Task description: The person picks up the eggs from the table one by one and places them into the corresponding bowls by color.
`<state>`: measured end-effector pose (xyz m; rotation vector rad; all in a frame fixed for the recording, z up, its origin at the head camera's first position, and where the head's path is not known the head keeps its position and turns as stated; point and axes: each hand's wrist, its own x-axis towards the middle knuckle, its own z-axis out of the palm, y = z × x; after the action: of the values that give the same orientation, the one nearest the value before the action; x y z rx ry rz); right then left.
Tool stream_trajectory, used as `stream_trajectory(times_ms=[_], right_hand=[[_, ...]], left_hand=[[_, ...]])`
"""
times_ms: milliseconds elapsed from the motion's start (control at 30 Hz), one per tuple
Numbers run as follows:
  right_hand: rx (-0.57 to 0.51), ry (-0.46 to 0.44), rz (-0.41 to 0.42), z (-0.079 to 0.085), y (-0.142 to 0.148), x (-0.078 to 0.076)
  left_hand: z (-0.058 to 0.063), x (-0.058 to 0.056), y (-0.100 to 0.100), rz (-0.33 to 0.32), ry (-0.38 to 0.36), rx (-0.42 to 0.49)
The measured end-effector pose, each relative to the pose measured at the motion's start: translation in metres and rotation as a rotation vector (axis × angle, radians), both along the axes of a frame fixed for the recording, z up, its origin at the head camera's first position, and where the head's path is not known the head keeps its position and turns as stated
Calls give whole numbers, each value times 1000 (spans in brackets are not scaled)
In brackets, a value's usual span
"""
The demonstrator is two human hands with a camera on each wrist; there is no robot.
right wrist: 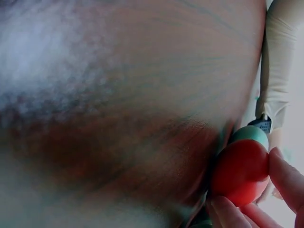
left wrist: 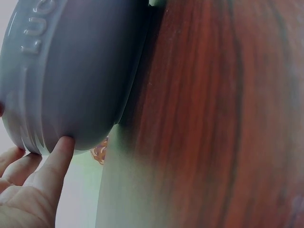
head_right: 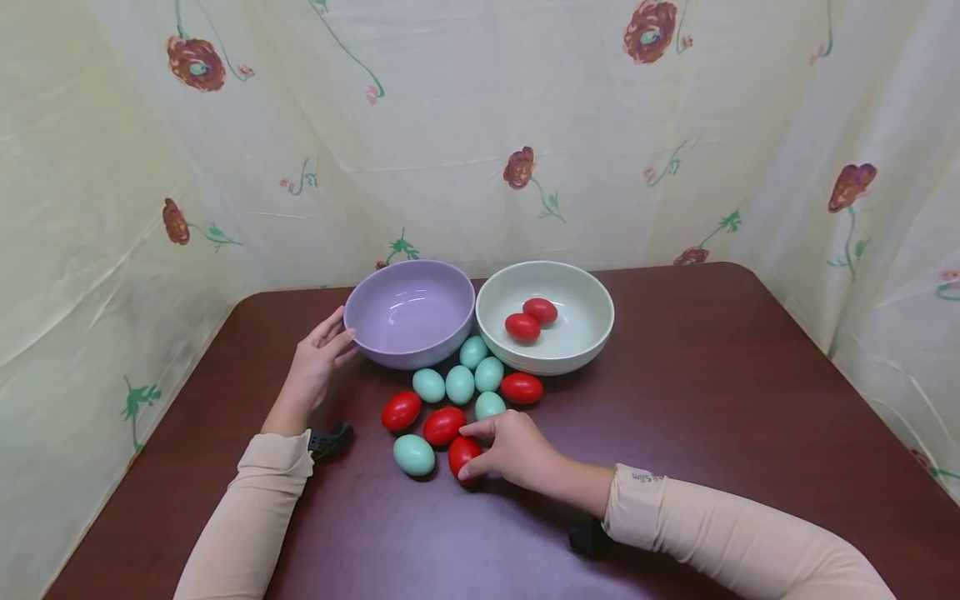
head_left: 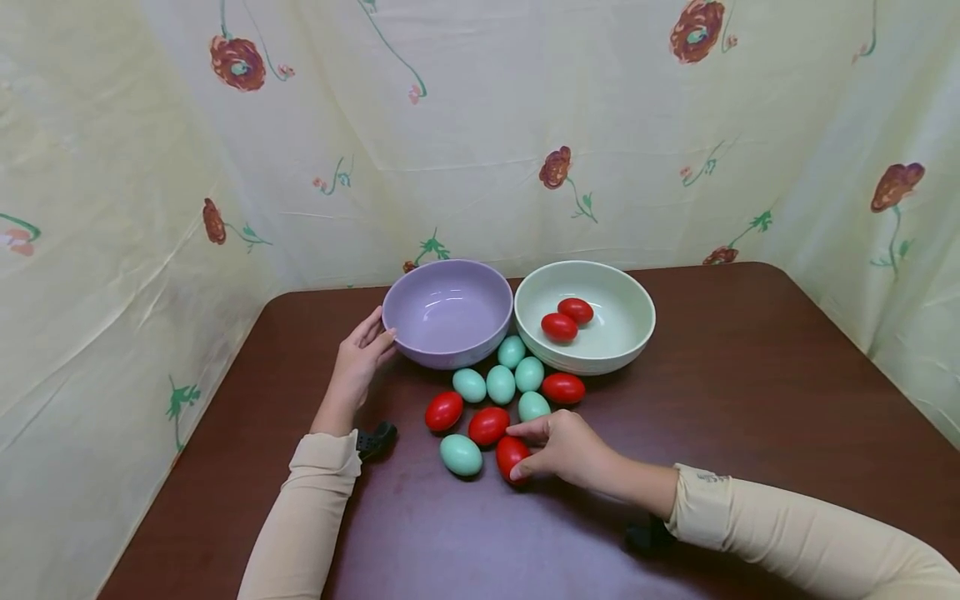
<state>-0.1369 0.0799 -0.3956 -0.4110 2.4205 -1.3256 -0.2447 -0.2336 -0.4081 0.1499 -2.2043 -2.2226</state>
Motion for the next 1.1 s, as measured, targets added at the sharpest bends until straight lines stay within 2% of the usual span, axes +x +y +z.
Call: stream_trajectory(times_ms=[200, 400, 633, 833, 1100], right_hand=[[-7, -3, -10, 2, 2, 0], [-43, -56, -26, 10, 4, 1], [-73, -36, -18, 21, 12, -2], [-83, -17, -71, 36, 20, -7], [-154, -63, -118, 49, 31, -16]], left_hand=[[0, 0, 1, -1, 7, -2], [1, 1, 1, 3, 0, -1], [2, 2, 1, -10, -1, -6], [4, 0, 0, -7, 14, 3], [1, 1, 0, -8, 2, 1]])
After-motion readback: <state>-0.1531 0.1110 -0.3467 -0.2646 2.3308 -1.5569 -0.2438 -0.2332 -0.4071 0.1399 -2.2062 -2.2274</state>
